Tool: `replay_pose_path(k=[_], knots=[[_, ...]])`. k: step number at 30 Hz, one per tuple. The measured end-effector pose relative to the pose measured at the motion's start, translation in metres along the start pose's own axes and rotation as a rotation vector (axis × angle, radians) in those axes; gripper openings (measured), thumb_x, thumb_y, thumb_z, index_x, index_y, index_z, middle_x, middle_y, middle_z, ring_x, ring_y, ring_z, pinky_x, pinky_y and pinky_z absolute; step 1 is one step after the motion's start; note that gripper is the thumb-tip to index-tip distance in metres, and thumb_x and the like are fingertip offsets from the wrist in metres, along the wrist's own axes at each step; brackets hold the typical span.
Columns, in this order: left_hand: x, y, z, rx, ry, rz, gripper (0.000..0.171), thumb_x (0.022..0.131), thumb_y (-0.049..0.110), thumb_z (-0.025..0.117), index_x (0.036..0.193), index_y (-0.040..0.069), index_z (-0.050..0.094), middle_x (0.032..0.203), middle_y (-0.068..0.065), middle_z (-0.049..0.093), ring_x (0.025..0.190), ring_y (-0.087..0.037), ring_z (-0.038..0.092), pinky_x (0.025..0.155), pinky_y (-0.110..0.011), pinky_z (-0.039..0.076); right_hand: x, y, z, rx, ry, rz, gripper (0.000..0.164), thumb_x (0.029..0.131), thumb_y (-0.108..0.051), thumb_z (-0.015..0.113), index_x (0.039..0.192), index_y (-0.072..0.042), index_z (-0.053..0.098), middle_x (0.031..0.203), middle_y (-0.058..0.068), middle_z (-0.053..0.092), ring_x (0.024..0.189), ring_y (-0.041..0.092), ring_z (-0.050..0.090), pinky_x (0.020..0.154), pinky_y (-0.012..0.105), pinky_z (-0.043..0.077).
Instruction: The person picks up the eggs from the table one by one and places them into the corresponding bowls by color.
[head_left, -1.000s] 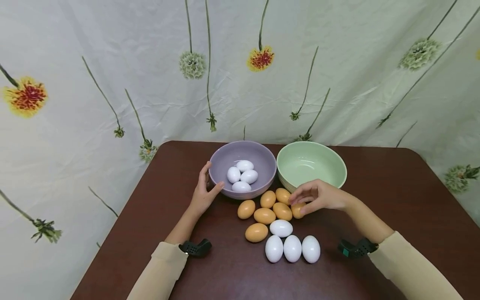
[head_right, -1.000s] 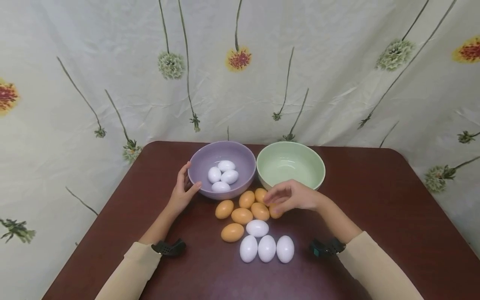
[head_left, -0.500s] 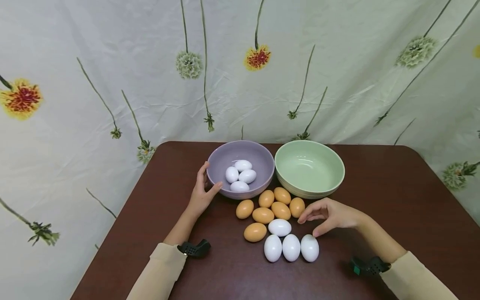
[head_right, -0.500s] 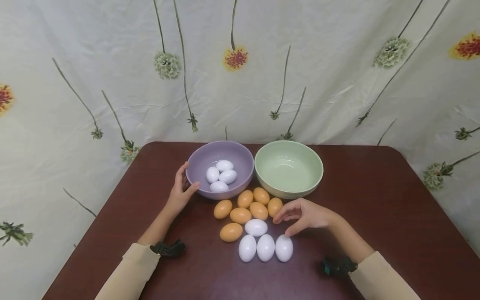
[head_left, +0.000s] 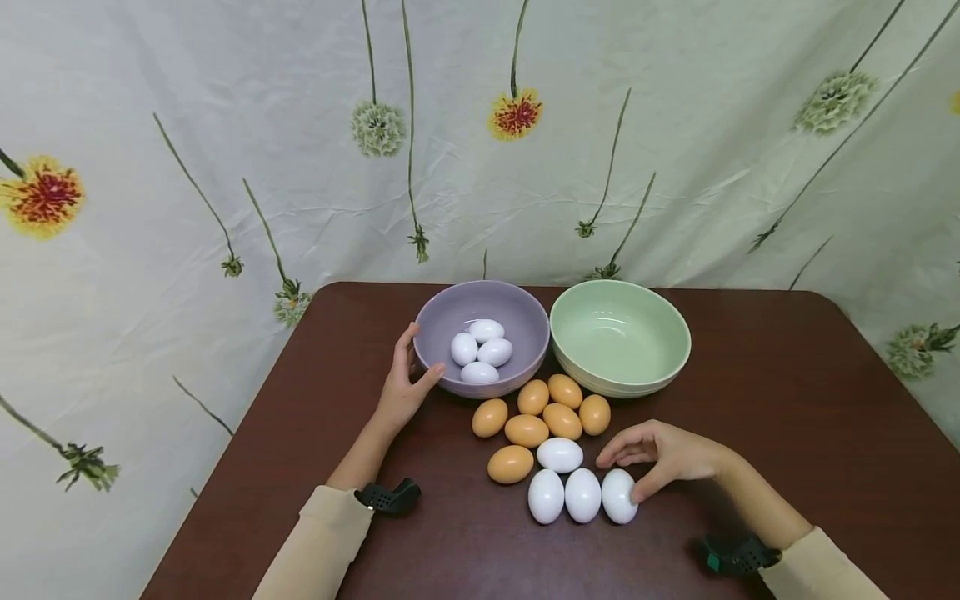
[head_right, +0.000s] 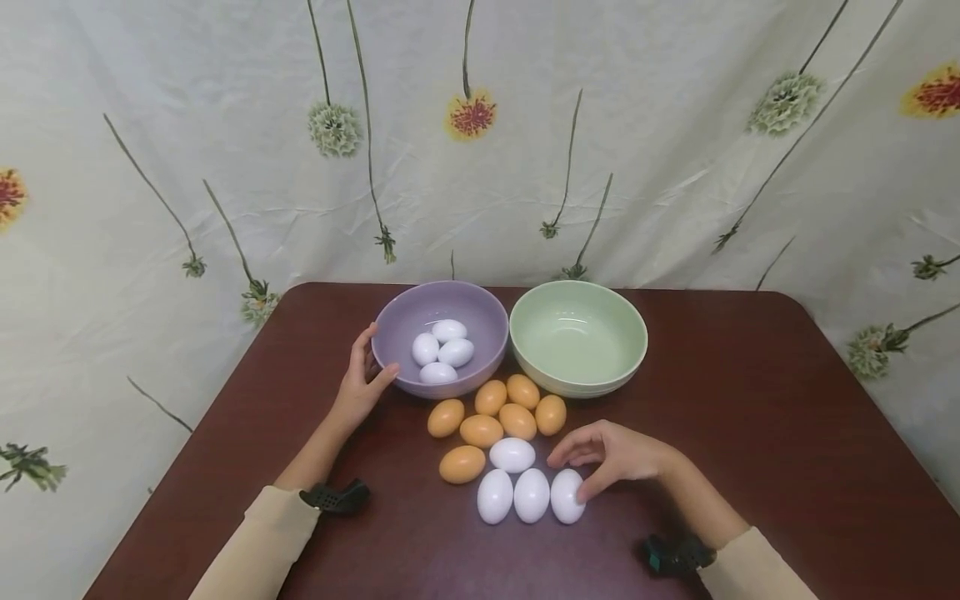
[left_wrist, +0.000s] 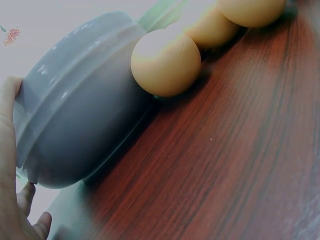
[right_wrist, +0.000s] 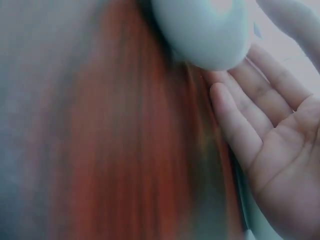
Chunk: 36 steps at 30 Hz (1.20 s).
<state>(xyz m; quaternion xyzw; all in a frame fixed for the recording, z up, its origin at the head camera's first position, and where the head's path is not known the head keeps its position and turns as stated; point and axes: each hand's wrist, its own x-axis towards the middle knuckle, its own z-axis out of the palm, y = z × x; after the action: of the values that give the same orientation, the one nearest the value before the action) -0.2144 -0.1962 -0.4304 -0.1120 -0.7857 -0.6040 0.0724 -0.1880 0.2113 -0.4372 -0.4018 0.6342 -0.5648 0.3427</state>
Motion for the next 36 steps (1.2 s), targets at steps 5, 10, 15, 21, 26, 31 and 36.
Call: replay_pose_path(k=[5,10,15,21,26,31,36], knots=[[0.000,0.000,0.000,-0.003,0.003,-0.001,0.077,0.094,0.008,0.061,0.153,0.000,0.014,0.162,-0.016,0.006,0.147,-0.032,0.009,0.112,-0.058,0.016,-0.004,0.004,0.004,-0.028,0.019,0.019,0.046,0.078,0.001,0.079,0.119,0.010,0.060,0.116,0.027,0.062,0.113,0.016,0.060,0.099,0.026,0.042],[0.000,0.000,0.000,-0.007,0.004,0.002,0.077,0.094,0.007,0.062,0.153,0.000,0.014,0.162,-0.016,0.005,0.147,-0.033,0.010,0.112,-0.058,0.017,-0.006,0.006,0.005,-0.035,0.025,-0.006,0.044,0.079,0.001,0.078,0.119,0.011,0.060,0.115,0.023,0.064,0.111,0.016,0.061,0.097,0.028,0.044],[0.000,0.001,0.000,0.000,0.006,0.006,0.077,0.093,0.007,0.062,0.153,-0.001,0.014,0.161,-0.017,0.005,0.147,-0.033,0.010,0.112,-0.058,0.018,-0.008,0.009,0.006,-0.035,0.021,-0.039,0.042,0.080,0.004,0.076,0.118,0.012,0.060,0.114,0.017,0.066,0.107,0.014,0.062,0.094,0.030,0.047],[0.000,0.001,0.000,0.000,0.007,0.004,0.077,0.093,0.007,0.062,0.153,-0.001,0.014,0.161,-0.017,0.006,0.147,-0.033,0.010,0.112,-0.058,0.017,-0.009,0.010,0.008,-0.008,0.023,-0.059,0.039,0.079,0.007,0.076,0.113,0.010,0.058,0.114,0.025,0.063,0.109,0.017,0.062,0.092,0.032,0.048],[0.001,0.002,0.000,-0.003,0.008,0.009,0.076,0.093,0.005,0.061,0.152,-0.002,0.014,0.161,-0.017,0.006,0.147,-0.033,0.010,0.112,-0.058,0.017,-0.009,0.009,0.008,-0.001,0.034,-0.060,0.037,0.077,0.008,0.077,0.110,0.008,0.059,0.110,0.022,0.066,0.106,0.020,0.063,0.093,0.031,0.048],[0.000,0.003,0.000,-0.007,0.009,0.009,0.077,0.094,0.007,0.062,0.153,-0.001,0.014,0.161,-0.018,0.006,0.146,-0.033,0.010,0.112,-0.057,0.017,-0.009,0.012,0.006,0.029,0.051,-0.033,0.035,0.077,0.007,0.077,0.107,0.009,0.059,0.109,0.017,0.067,0.104,0.020,0.064,0.094,0.031,0.047],[-0.001,0.003,0.000,-0.002,0.004,0.001,0.077,0.093,0.006,0.061,0.153,-0.001,0.013,0.161,-0.018,0.006,0.147,-0.033,0.010,0.112,-0.058,0.017,-0.010,0.009,0.003,0.076,0.086,-0.002,0.035,0.076,0.008,0.077,0.106,0.011,0.058,0.111,0.012,0.068,0.105,0.018,0.064,0.095,0.032,0.047]])
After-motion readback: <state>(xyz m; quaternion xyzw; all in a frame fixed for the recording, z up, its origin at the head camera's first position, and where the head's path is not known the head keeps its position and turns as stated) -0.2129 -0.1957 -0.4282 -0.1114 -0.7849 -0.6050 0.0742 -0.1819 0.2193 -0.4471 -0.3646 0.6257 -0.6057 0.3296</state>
